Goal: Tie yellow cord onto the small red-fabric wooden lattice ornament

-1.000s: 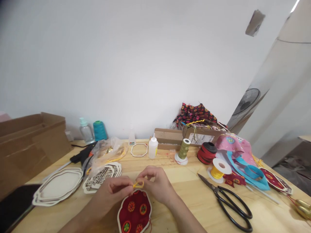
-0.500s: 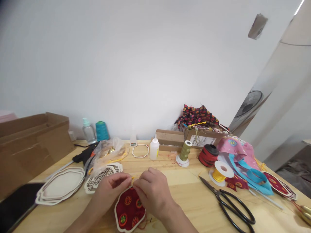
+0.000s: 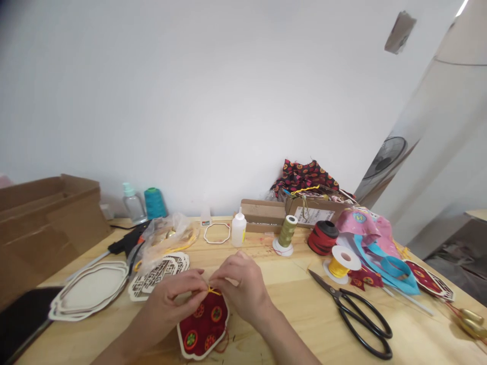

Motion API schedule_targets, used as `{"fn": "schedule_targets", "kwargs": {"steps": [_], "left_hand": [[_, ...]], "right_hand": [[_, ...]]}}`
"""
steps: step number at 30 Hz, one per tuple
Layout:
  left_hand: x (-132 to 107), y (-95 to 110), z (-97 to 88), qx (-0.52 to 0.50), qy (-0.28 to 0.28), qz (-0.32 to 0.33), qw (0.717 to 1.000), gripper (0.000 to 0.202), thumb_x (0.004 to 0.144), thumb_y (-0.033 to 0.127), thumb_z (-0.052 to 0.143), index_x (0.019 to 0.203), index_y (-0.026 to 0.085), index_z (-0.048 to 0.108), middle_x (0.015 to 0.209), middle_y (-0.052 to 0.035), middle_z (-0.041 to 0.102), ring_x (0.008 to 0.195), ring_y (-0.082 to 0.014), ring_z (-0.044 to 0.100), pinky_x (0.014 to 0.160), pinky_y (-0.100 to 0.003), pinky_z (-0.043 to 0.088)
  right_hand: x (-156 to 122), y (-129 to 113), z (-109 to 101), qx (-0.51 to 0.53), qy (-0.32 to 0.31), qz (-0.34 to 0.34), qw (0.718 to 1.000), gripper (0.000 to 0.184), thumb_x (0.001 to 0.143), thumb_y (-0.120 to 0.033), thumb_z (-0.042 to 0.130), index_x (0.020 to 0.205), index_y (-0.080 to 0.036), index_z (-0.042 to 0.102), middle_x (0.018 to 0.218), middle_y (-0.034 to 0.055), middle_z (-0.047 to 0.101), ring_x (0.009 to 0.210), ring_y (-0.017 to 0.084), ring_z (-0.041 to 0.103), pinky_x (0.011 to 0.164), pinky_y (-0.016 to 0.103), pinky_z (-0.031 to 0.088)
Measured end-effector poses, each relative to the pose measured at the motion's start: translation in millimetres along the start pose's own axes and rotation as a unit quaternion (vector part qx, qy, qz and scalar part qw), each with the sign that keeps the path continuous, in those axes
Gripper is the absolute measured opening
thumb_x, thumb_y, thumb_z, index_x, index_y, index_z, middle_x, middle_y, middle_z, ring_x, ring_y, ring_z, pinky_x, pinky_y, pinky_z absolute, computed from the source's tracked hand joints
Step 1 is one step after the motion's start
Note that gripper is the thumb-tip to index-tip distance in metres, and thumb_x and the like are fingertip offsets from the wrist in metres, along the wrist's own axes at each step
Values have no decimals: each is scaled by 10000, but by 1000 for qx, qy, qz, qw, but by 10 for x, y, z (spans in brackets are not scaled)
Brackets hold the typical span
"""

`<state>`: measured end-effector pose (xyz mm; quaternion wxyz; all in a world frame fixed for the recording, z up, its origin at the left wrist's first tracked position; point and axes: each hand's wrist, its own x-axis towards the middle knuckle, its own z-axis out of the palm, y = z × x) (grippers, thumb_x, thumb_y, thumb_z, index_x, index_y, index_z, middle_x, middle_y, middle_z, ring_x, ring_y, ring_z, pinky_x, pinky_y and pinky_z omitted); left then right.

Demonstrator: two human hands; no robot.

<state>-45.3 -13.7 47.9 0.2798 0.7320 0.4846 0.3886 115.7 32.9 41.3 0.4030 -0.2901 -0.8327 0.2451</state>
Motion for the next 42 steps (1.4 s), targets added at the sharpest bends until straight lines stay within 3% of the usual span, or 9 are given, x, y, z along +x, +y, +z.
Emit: {"fn": "schedule_targets", "kwargs": {"steps": [4,7,11,15,19,25,34,42], "left_hand": [[-15,-11,13,-44,-8,-19,999,190,726,214,496,578,192,614,589,-2,585,606,-143,524,653,-226,370],[-20,-27,30,-74,-12,-45,996,170,730,235,493,614,183,605,634,-7,594,631,-149,529,609,-215,381],[-29,-51,47,-106,-20,-69,992,177,733,244,489,638,165,615,636,-7,598,624,-145,520,589,-213,388],[-26,-87,62,-177,-5,-105,978,167,722,258,508,688,149,629,652,-11,611,634,-145,522,585,-214,398],[-6,-121,84,-269,19,-149,951,175,707,276,533,651,137,623,604,4,601,588,-124,508,542,-197,392],[5,-108,116,-298,58,-175,936,157,680,260,570,606,130,617,554,23,585,542,-98,488,505,-173,377],[6,-77,99,-306,66,-183,932,181,687,266,560,578,129,605,527,36,549,512,-85,459,475,-162,357],[-12,-65,88,-315,22,-169,934,215,700,235,536,519,121,552,472,55,465,465,-66,384,435,-156,295]], "right_hand": [[17,-5,49,147,4,80,986,113,674,-283,616,633,-185,654,581,11,566,583,128,498,568,246,386],[13,-20,67,178,22,96,979,121,651,-291,634,610,-179,653,565,10,557,558,125,498,540,239,393],[-16,-50,34,73,23,-12,997,91,703,-249,593,661,-194,652,596,15,554,601,130,488,572,253,371],[-46,-59,-10,-55,22,-136,989,78,736,-208,555,746,-217,631,634,16,554,614,132,454,578,271,333],[-65,-60,-2,-126,-4,-167,978,95,755,-177,521,782,-212,605,659,12,561,618,128,438,577,274,314],[-61,-82,36,-169,-10,-171,971,116,778,-179,490,742,-199,598,627,5,561,596,121,421,558,268,297],[-46,-73,46,-182,20,-136,974,126,784,-189,480,732,-195,595,623,15,557,595,129,416,551,268,291],[-63,18,152,-108,42,-50,992,145,781,-162,461,684,-177,568,654,20,531,631,135,440,569,263,320]]}}
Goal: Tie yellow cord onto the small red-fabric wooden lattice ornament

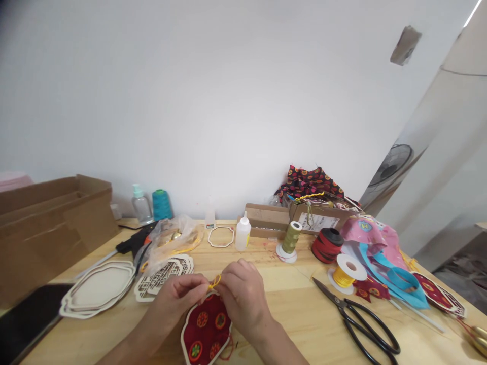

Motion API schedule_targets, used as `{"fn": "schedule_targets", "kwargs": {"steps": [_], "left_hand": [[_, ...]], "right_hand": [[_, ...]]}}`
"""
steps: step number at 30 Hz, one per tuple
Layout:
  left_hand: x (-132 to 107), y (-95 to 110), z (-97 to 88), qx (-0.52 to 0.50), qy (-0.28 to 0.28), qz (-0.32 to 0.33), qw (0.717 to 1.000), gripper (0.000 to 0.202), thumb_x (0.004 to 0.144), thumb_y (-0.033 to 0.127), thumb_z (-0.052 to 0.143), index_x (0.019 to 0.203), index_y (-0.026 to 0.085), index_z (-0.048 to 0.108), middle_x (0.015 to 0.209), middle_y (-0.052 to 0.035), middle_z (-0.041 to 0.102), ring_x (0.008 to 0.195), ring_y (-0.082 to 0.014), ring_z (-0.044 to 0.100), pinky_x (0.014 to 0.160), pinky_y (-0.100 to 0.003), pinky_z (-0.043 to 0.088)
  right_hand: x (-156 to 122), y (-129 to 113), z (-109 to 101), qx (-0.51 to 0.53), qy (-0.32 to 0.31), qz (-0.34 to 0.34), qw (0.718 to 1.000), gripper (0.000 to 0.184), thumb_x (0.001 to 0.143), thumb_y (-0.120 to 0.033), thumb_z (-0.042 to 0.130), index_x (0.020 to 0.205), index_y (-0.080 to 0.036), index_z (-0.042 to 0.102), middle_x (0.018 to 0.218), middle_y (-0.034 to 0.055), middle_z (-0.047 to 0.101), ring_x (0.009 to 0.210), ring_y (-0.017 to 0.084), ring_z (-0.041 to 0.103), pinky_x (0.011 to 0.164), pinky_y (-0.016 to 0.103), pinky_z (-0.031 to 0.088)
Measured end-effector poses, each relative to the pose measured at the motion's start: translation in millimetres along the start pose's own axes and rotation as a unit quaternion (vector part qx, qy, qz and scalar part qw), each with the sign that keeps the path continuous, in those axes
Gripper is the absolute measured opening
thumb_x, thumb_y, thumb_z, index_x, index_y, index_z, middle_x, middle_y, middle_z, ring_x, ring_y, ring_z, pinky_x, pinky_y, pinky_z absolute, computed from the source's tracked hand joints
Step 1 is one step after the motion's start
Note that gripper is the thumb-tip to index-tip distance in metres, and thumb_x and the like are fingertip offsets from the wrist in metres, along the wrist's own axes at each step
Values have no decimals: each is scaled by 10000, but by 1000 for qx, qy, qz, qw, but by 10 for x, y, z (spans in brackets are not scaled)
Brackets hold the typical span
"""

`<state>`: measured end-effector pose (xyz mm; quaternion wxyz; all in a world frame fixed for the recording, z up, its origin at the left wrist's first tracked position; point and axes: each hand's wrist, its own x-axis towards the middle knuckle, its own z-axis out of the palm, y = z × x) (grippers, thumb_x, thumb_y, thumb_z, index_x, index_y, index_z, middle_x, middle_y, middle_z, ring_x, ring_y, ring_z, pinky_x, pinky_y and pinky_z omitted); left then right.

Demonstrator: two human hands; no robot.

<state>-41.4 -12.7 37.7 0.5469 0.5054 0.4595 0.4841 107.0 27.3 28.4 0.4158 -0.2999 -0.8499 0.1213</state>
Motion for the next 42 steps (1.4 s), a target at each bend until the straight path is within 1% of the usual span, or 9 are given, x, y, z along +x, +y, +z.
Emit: {"fn": "schedule_targets", "kwargs": {"steps": [5,10,16,22,24,27,31,37,42], "left_hand": [[-9,3,5,-41,-17,-15,999,231,699,251,538,510,118,528,458,57,441,448,-62,363,426,-161,277],[25,-18,1,-76,32,-24,996,181,686,266,560,562,135,549,482,59,475,469,-68,407,448,-157,317],[47,-46,-41,106,97,43,989,161,703,287,519,633,162,591,607,11,576,589,-136,507,544,-214,393],[11,40,-23,314,69,159,933,167,725,222,477,610,193,594,602,3,580,603,-152,524,585,-233,390],[6,61,-20,347,44,172,921,166,726,212,477,615,199,599,600,5,566,608,-149,526,602,-233,390],[6,75,-17,364,-1,183,913,186,744,198,456,644,205,612,609,5,552,619,-142,526,682,-247,386],[-3,65,-13,319,-33,184,929,194,755,211,457,646,206,618,614,12,568,616,-129,523,776,-262,355],[-29,24,-25,203,-1,127,971,150,747,249,480,681,185,599,678,1,577,656,-137,521,610,-208,397],[-10,18,-36,148,45,106,982,149,742,251,489,679,177,602,646,9,575,629,-131,522,582,-199,409]], "right_hand": [[-8,-23,43,99,7,47,994,104,764,-168,496,699,-187,574,661,7,530,650,125,473,592,245,352],[-11,-48,60,56,-2,28,998,126,772,-205,497,690,-190,592,653,13,542,635,132,460,583,258,338],[-14,-85,28,-72,5,-68,995,138,782,-204,479,707,-200,595,609,6,538,576,122,419,530,256,286],[-2,-161,-81,-191,-47,-160,967,196,822,-174,412,715,-179,577,571,4,517,567,125,393,545,276,270],[18,-144,-120,-166,-38,-143,975,181,816,-193,432,720,-192,585,577,0,524,579,125,404,559,276,277],[56,-84,-169,-78,-17,-69,994,130,783,-229,497,710,-207,602,606,-3,547,612,126,437,580,271,296],[93,-29,-177,66,-13,23,997,120,732,-251,565,639,-190,610,595,-4,561,614,126,478,603,266,343],[76,-42,-58,141,29,93,985,128,703,-232,579,594,-172,608,554,0,543,565,131,487,550,256,376],[-7,-44,58,99,37,48,993,124,750,-203,516,670,-187,609,616,13,550,616,138,482,585,272,362]]}}
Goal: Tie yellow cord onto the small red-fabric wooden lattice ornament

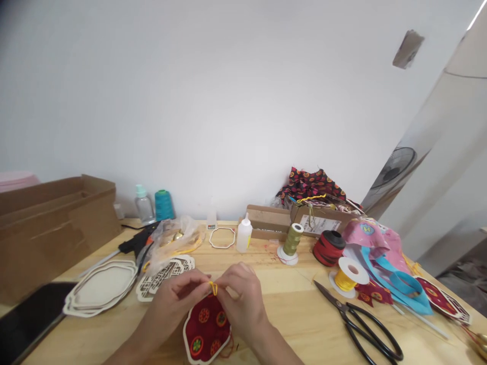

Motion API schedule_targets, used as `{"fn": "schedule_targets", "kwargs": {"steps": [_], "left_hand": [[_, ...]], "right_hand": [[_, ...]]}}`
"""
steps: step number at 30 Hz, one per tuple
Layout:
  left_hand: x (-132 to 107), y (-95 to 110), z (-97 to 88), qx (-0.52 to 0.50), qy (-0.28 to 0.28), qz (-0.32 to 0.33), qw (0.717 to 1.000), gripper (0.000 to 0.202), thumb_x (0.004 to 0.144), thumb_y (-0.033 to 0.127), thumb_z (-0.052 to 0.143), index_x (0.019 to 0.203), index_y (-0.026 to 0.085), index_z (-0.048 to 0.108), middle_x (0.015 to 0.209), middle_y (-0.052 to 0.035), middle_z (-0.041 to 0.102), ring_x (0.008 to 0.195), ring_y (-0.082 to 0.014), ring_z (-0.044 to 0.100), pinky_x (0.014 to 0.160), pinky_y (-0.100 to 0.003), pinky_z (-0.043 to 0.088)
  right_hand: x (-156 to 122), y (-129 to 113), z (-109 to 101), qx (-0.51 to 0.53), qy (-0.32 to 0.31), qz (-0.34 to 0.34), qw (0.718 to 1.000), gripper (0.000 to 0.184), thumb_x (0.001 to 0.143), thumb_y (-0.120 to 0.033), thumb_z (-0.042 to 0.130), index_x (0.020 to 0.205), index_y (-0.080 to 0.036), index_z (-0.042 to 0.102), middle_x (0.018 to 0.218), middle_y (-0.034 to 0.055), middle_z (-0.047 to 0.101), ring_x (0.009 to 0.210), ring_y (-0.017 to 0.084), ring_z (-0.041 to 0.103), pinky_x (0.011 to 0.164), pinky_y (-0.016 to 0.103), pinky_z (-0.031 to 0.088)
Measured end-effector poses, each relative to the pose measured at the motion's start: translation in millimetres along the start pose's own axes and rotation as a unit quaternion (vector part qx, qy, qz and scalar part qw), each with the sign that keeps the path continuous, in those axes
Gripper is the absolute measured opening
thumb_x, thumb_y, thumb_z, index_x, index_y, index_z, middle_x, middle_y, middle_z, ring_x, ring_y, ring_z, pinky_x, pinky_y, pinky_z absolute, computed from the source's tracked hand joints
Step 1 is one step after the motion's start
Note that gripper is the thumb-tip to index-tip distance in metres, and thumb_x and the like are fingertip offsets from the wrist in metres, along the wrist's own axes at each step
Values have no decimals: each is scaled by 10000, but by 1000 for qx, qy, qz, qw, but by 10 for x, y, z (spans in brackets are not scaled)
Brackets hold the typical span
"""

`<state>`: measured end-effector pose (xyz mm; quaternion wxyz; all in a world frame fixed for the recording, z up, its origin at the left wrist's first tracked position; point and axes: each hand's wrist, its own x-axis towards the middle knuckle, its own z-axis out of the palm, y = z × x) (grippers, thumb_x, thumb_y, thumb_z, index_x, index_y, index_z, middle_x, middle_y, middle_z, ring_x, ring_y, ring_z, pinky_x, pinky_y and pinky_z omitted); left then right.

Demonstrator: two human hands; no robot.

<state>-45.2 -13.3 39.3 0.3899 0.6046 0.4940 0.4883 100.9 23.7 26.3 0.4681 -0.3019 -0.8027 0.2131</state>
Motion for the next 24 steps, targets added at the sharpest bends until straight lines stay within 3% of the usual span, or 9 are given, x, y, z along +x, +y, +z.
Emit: {"fn": "schedule_targets", "kwargs": {"steps": [6,10,13,16,20,24], "left_hand": [[15,-22,9,47,60,20,997,131,726,229,498,650,184,595,651,3,606,639,-145,550,607,-220,422],[23,-49,20,124,90,48,987,120,702,215,510,617,193,591,642,-5,621,656,-164,558,628,-247,421],[30,-44,17,192,79,71,976,138,702,211,502,595,196,587,602,-2,604,646,-168,557,625,-252,416],[27,-8,3,232,40,88,968,141,716,208,491,628,199,601,609,-4,598,636,-162,552,617,-247,412],[15,39,-1,238,-20,102,966,159,731,209,481,675,216,629,637,-13,608,637,-159,550,630,-246,413],[5,43,22,187,-42,107,976,179,744,209,470,679,223,636,645,-1,616,626,-140,550,784,-271,375]], "right_hand": [[-25,-18,38,-108,0,-67,992,181,789,-181,450,659,-182,578,628,19,532,598,129,446,551,259,320],[-24,-69,12,-218,-18,-123,968,209,800,-173,428,638,-180,560,592,13,514,552,120,406,505,257,268],[-35,-124,-26,-306,-48,-171,935,224,809,-164,414,624,-173,539,555,9,499,530,125,376,496,271,237],[-20,-151,-81,-325,-75,-206,920,205,817,-174,415,659,-169,547,561,9,507,550,132,385,519,279,247],[60,-99,-160,-225,-63,-142,962,169,801,-222,466,683,-199,586,583,0,539,582,130,427,558,274,281],[115,-15,-182,-84,-44,-42,995,128,742,-256,550,642,-200,607,600,-1,570,606,132,478,583,265,340]]}}
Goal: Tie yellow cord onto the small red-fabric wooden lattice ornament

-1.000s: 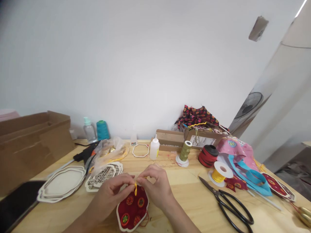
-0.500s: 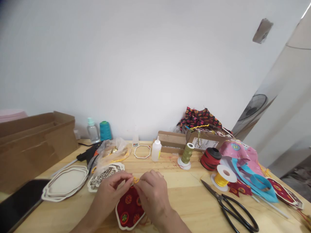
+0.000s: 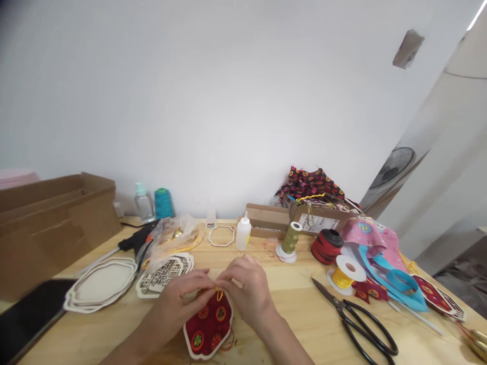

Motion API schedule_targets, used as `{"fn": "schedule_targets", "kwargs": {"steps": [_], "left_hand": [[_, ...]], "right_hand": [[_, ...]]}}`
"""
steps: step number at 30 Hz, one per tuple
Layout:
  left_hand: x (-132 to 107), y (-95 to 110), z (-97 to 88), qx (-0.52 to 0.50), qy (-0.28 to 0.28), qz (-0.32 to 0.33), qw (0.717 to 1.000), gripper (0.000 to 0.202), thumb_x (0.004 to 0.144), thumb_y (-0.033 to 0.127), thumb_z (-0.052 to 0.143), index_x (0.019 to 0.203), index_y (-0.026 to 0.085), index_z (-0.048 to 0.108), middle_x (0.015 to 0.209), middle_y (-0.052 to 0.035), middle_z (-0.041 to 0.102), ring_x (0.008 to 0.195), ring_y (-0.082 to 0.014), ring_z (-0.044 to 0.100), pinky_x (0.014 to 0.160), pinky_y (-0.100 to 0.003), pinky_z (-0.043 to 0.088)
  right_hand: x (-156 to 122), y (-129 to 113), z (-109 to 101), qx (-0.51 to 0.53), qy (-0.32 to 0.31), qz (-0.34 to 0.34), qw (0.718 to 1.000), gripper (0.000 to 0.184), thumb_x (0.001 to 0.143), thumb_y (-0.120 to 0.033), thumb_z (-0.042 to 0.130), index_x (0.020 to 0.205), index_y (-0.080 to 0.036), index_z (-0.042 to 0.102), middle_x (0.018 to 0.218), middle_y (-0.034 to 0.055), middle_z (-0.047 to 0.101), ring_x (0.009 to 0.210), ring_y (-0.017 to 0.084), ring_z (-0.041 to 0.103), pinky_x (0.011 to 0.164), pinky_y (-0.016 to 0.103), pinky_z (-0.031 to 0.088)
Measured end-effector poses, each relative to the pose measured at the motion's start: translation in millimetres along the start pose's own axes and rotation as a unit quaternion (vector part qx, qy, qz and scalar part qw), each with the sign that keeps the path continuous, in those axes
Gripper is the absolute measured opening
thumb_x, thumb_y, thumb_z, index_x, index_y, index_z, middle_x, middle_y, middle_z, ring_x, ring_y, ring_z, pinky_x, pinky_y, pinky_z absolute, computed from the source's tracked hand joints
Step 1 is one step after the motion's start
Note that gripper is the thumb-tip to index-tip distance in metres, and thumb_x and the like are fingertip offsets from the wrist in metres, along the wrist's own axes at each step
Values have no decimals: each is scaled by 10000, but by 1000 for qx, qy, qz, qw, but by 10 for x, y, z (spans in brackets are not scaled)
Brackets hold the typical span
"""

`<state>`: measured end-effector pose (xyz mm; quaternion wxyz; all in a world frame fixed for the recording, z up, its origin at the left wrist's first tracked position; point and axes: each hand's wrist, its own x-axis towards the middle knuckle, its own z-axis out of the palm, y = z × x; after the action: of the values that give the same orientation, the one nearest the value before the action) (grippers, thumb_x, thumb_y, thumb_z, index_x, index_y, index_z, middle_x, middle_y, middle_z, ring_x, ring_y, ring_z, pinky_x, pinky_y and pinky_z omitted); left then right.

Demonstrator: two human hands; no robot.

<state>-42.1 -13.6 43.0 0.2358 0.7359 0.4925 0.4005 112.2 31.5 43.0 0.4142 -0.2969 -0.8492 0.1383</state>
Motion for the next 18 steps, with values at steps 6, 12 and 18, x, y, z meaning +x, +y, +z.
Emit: {"fn": "schedule_targets", "kwargs": {"steps": [6,12,18], "left_hand": [[-11,-20,19,-57,15,-35,998,159,736,223,479,673,211,625,657,3,604,685,-156,552,702,-237,399],[-21,-16,1,-75,35,-55,995,151,730,254,493,692,214,633,701,-6,626,730,-169,557,671,-229,402],[-23,-26,-12,-78,41,-68,994,142,730,234,489,686,198,620,650,5,605,629,-142,550,608,-215,405]], "right_hand": [[-11,8,54,108,19,79,991,119,705,-226,575,606,-175,616,567,6,555,574,132,487,543,247,381],[-5,-13,89,139,25,127,982,138,701,-207,562,578,-163,606,542,0,530,540,122,457,517,233,378],[-19,-34,59,149,32,104,983,122,707,-203,562,598,-162,599,561,0,523,554,122,466,528,236,380]]}}
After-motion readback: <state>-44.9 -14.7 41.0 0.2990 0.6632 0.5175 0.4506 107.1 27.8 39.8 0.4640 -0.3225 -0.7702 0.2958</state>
